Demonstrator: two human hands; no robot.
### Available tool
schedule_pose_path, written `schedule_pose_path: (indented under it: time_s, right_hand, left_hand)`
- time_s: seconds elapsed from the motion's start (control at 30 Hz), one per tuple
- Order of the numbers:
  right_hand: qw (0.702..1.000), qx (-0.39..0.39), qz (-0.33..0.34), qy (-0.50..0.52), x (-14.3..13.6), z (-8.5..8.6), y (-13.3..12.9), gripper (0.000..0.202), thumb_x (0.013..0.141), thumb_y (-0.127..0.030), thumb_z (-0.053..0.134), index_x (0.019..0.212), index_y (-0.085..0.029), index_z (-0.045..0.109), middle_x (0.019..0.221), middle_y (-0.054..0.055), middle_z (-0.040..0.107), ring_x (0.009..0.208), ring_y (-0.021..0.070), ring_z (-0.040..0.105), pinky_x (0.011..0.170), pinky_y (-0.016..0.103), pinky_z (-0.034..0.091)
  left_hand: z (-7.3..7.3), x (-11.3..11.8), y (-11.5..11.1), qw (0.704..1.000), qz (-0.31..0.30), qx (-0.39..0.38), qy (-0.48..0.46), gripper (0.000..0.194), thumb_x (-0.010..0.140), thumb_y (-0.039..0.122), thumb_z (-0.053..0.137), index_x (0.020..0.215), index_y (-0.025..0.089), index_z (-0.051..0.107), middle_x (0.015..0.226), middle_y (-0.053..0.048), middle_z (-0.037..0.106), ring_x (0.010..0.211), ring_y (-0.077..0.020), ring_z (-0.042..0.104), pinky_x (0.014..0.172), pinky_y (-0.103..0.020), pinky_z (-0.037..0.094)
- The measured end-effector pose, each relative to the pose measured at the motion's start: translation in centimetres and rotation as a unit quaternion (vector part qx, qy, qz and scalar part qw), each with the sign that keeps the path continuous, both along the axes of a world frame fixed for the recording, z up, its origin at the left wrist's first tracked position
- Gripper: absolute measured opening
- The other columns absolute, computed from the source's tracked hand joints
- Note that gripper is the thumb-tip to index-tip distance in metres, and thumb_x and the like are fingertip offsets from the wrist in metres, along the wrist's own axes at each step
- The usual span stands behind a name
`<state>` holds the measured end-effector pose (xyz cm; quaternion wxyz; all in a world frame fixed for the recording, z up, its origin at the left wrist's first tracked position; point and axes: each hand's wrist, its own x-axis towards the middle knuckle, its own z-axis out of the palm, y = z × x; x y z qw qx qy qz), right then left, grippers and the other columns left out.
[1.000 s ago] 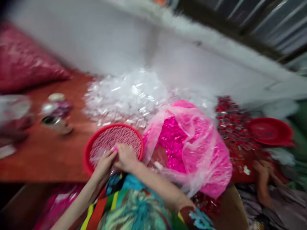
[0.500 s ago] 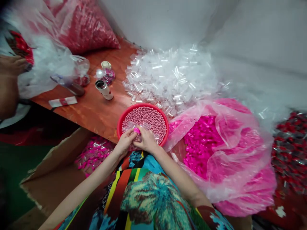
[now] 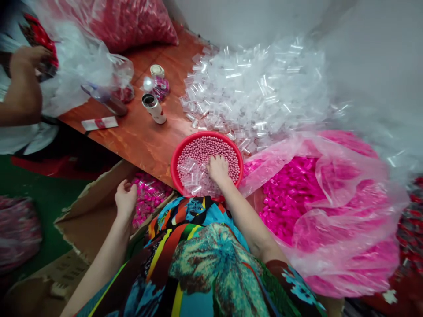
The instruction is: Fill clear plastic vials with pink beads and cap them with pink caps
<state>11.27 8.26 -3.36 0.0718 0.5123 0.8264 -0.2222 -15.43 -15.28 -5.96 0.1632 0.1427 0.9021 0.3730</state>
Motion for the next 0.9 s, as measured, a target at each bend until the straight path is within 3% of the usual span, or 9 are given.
schedule_pose_path:
  time_s: [0.1, 0.23, 0.37, 0.43, 0.5, 0.57, 0.67, 0.77, 0.9]
  right_hand:
    - [0.996, -0.049, -0.013, 0.067, 0.7, 0.2, 0.3, 0.043, 0.096, -0.034, 0.057, 0.136, -0.026, 0.068, 0.135, 0.015, 0.069, 0.127, 0.0306, 0.060, 0.110, 0.048, 0.046]
    - [0.965, -0.110, -0.102, 0.215, 1.4, 1.0, -0.3, 0.045, 0.091, -0.039, 0.061, 0.136, -0.034, 0.066, 0.140, 0.007, 0.069, 0.129, 0.0257, 0.061, 0.109, 0.043, 0.051]
    - [0.868, -0.175, -0.185, 0.425, 2.0, 0.9, -1.5, 0.042, 0.084, -0.046, 0.071, 0.124, -0.034, 0.067, 0.125, 0.008, 0.073, 0.115, 0.0259, 0.068, 0.098, 0.043, 0.056]
    - [0.818, -0.174, -0.214, 0.505, 2.6, 0.5, -1.8, 0.041, 0.080, -0.050, 0.076, 0.114, -0.029, 0.067, 0.111, 0.006, 0.074, 0.104, 0.0243, 0.069, 0.094, 0.041, 0.057]
    - [0.794, -0.160, -0.238, 0.536, 3.3, 0.3, -1.8, 0.039, 0.078, -0.052, 0.078, 0.103, -0.026, 0.064, 0.100, 0.004, 0.072, 0.095, 0.0219, 0.068, 0.090, 0.038, 0.057]
    - [0.795, -0.148, -0.254, 0.531, 4.1, 0.2, -1.8, 0.035, 0.079, -0.052, 0.077, 0.094, -0.024, 0.061, 0.091, 0.001, 0.069, 0.088, 0.0199, 0.066, 0.085, 0.035, 0.056]
    - [0.821, -0.138, -0.237, 0.501, 5.1, 0.1, -1.9, 0.028, 0.083, -0.048, 0.073, 0.090, -0.024, 0.060, 0.087, 0.001, 0.067, 0.086, 0.0194, 0.064, 0.081, 0.033, 0.055]
    - [0.843, -0.150, -0.212, 0.472, 5.5, -0.5, -1.9, 0.024, 0.085, -0.040, 0.069, 0.101, -0.024, 0.060, 0.096, 0.001, 0.069, 0.091, 0.0194, 0.066, 0.084, 0.033, 0.056]
    - [0.842, -0.174, -0.212, 0.464, 5.6, -1.1, -1.8, 0.036, 0.088, -0.036, 0.067, 0.120, -0.024, 0.055, 0.110, 0.004, 0.071, 0.097, 0.0189, 0.070, 0.087, 0.034, 0.057]
  left_hand:
    - [1.6, 2.8, 3.6, 0.997, -0.024, 0.054, -0.040, 0.030, 0.087, 0.026, 0.060, 0.111, 0.015, 0.073, 0.108, -0.011, 0.077, 0.104, -0.0267, 0.073, 0.099, -0.041, 0.057]
    - [3.7, 8.6, 10.7, 0.951, -0.195, 0.176, -0.164, 0.025, 0.088, 0.024, 0.061, 0.108, 0.018, 0.075, 0.107, -0.009, 0.078, 0.095, -0.0232, 0.073, 0.093, -0.038, 0.058]
    - [4.6, 12.9, 15.8, 0.882, -0.318, 0.196, -0.288, 0.031, 0.077, 0.015, 0.076, 0.107, 0.019, 0.077, 0.110, -0.012, 0.078, 0.087, -0.0218, 0.070, 0.086, -0.036, 0.055]
    - [4.8, 14.1, 16.9, 0.860, -0.336, 0.204, -0.326, 0.030, 0.074, 0.014, 0.080, 0.104, 0.020, 0.079, 0.109, -0.012, 0.078, 0.088, -0.0226, 0.069, 0.085, -0.035, 0.053]
    - [4.9, 14.9, 17.3, 0.845, -0.349, 0.209, -0.347, 0.026, 0.075, 0.016, 0.080, 0.100, 0.021, 0.080, 0.105, -0.010, 0.078, 0.087, -0.0228, 0.067, 0.083, -0.035, 0.052]
    - [4.9, 15.4, 17.4, 0.837, -0.369, 0.203, -0.350, 0.024, 0.075, 0.018, 0.081, 0.099, 0.022, 0.080, 0.101, -0.009, 0.078, 0.085, -0.0224, 0.065, 0.082, -0.034, 0.051]
    - [4.5, 15.6, 17.8, 0.823, -0.410, 0.172, -0.354, 0.024, 0.074, 0.020, 0.082, 0.097, 0.021, 0.079, 0.094, -0.007, 0.077, 0.080, -0.0204, 0.062, 0.078, -0.032, 0.049]
    - [4.1, 15.5, 19.0, 0.815, -0.424, 0.126, -0.374, 0.022, 0.069, 0.016, 0.085, 0.088, 0.019, 0.075, 0.084, -0.004, 0.073, 0.069, -0.0170, 0.057, 0.069, -0.029, 0.044]
    - [3.6, 14.7, 21.1, 0.823, -0.459, 0.087, -0.322, 0.028, 0.063, 0.005, 0.083, 0.087, 0.018, 0.074, 0.075, -0.003, 0.067, 0.070, -0.0184, 0.055, 0.071, -0.030, 0.042]
